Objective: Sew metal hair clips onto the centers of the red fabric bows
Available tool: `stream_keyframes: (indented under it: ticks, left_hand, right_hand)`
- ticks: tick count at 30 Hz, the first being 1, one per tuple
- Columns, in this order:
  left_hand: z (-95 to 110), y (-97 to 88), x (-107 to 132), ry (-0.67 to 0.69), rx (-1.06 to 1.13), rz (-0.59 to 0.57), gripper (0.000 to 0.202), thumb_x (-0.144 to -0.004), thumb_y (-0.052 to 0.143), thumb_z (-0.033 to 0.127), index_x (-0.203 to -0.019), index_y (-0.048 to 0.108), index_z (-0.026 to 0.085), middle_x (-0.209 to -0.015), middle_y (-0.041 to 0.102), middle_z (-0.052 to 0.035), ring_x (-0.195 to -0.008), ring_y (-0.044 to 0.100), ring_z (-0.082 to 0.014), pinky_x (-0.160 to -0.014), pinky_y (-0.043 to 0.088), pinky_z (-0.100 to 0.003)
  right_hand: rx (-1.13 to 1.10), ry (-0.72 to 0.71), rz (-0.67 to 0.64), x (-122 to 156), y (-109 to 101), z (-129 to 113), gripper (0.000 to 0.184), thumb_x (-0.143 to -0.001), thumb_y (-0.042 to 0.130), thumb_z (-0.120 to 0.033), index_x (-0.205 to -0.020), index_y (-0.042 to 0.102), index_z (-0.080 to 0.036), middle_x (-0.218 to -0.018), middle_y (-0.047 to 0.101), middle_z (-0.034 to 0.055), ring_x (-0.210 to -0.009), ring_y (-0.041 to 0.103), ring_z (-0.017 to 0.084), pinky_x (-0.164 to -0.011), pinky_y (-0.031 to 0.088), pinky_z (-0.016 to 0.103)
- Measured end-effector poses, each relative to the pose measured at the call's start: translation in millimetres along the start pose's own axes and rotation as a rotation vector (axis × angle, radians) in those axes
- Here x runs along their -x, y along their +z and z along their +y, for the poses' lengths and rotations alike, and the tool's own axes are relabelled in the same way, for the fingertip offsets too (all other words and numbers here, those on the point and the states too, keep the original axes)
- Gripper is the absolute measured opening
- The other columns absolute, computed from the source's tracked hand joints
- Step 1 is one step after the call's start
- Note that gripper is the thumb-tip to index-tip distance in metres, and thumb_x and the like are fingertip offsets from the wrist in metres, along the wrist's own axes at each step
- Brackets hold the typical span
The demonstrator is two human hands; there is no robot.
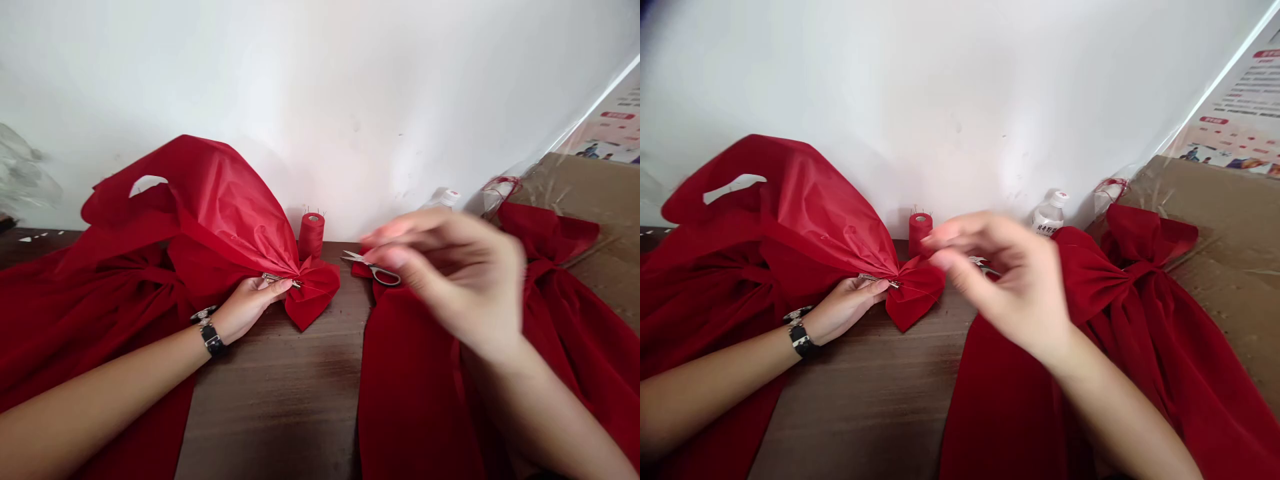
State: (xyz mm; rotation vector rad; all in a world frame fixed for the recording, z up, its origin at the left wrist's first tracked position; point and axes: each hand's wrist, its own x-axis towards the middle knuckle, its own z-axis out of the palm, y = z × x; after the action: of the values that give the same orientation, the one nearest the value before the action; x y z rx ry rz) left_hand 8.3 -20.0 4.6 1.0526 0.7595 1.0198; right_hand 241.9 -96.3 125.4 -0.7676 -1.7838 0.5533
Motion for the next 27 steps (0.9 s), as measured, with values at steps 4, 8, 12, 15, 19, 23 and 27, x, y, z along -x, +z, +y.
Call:
stream_keyframes:
  ticks: [4, 8, 12, 15, 19, 23, 27]
  left_hand:
    - [4, 2.6, 2, 0.041, -0.021, -0.052, 0.025, -0.072, 0.081, 0.035, -0.088, 0.077, 0.016, -0.095, 0.078, -0.0075, -0.097, 0.068, -0.0249, -0.098, 0.047, -0.041]
    - [3, 0.8, 5, 0.04, -0.047, -0.061, 0.025, -0.068, 0.083, 0.037, -0.078, 0.077, 0.015, -0.087, 0.078, -0.0075, -0.093, 0.067, -0.0256, -0.095, 0.047, -0.04]
    - [0, -3.0, 5, -0.014, -0.011, -0.165, 0.028, -0.071, 0.081, 0.042, -0.078, 0.077, 0.015, -0.088, 0.077, -0.0072, -0.094, 0.067, -0.0244, -0.095, 0.047, -0.039]
    - [-2, -2.7, 3, 0.008, 0.063, -0.269, 0.021, -0.077, 0.077, 0.037, -0.086, 0.075, 0.018, -0.101, 0.076, -0.0068, -0.103, 0.065, -0.0251, -0.097, 0.046, -0.04]
    - [-3, -2.1, 1, 0.02, 0.127, -0.312, 0.02, -0.081, 0.074, 0.032, -0.097, 0.073, 0.019, -0.119, 0.071, -0.0071, -0.118, 0.059, -0.0272, -0.103, 0.044, -0.042]
    - [-5, -6.0, 0, -0.03, 0.147, -0.361, 0.027, -0.081, 0.074, 0.029, -0.105, 0.071, 0.018, -0.119, 0.071, -0.0085, -0.12, 0.059, -0.028, -0.106, 0.042, -0.043]
    - [-9, -9.9, -1, -0.112, 0.179, -0.463, 0.029, -0.083, 0.072, 0.029, -0.111, 0.069, 0.018, -0.118, 0.071, -0.0092, -0.118, 0.061, -0.0271, -0.105, 0.042, -0.042]
  right_hand:
    - [0.018, 0.079, -0.403, -3, 24, 26, 0.025, -0.083, 0.07, -0.02, -0.107, 0.066, -0.016, -0.105, 0.072, 0.0058, -0.096, 0.069, 0.017, -0.083, 0.058, 0.028]
    - [0.074, 0.03, -0.556, 4, 41, 53, 0.021, -0.084, 0.07, -0.025, -0.102, 0.065, -0.016, -0.097, 0.073, 0.0055, -0.086, 0.07, 0.015, -0.078, 0.057, 0.026]
    - [0.182, -0.268, -0.494, 13, 54, 75, 0.021, -0.084, 0.07, -0.033, -0.096, 0.065, -0.016, -0.088, 0.073, 0.0063, -0.082, 0.067, 0.016, -0.076, 0.055, 0.028]
    - [0.235, -0.396, -0.274, 12, 52, 80, 0.02, -0.083, 0.071, -0.034, -0.094, 0.066, -0.018, -0.087, 0.074, 0.0062, -0.085, 0.066, 0.018, -0.08, 0.054, 0.032]
    - [0.197, -0.116, -0.158, -1, 36, 83, 0.031, -0.082, 0.073, -0.031, -0.108, 0.065, -0.018, -0.109, 0.072, 0.009, -0.103, 0.066, 0.02, -0.093, 0.052, 0.037]
    - [0.107, 0.057, -0.368, -9, 23, 94, 0.033, -0.082, 0.071, -0.024, -0.113, 0.064, -0.016, -0.115, 0.07, 0.0093, -0.107, 0.067, 0.019, -0.096, 0.054, 0.034]
    - [0.162, -0.008, -0.436, -7, 24, 101, 0.02, -0.079, 0.073, -0.02, -0.099, 0.068, -0.015, -0.099, 0.074, 0.0075, -0.091, 0.071, 0.017, -0.083, 0.057, 0.03]
